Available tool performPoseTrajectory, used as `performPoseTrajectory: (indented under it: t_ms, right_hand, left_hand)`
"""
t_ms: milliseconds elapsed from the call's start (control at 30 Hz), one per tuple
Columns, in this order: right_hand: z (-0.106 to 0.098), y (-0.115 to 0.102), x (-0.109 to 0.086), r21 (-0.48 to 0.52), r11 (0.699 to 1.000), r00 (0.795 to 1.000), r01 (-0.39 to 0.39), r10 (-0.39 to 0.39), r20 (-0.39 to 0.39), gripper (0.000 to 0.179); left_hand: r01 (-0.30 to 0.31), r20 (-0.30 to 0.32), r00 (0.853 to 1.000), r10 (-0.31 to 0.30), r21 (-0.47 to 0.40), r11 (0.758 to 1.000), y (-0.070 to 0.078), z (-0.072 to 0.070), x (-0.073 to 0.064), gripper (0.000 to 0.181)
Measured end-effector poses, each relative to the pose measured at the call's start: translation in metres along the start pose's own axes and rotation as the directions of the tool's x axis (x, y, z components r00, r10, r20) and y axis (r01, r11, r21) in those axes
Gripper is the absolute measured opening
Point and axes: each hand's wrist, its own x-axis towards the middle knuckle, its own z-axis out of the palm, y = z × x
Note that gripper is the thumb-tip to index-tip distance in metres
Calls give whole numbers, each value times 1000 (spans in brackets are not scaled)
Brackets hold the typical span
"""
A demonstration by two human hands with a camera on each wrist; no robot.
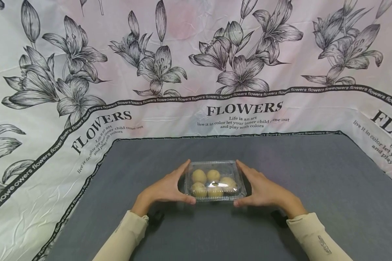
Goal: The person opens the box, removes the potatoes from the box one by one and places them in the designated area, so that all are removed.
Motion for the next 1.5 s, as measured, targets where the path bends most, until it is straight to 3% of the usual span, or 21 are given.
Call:
performPoseTrajectory:
  t_ms: [500, 800, 1500]
  right_hand:
    - [-4, 0, 6, 40, 998, 997, -45, 42, 63, 131]
    - [1, 1, 3, 44, 997, 997, -60, 57, 56, 129]
    - [6, 6, 1, 39, 997, 997, -65, 64, 40, 125]
  left_hand:
    - [44, 17, 999, -43, -42, 998, -2, 0, 5, 131]
    - [26, 42, 999, -23, -73, 997, -6, 0, 7, 130]
    - [32, 49, 998, -33, 9, 999, -7, 1, 12, 131]
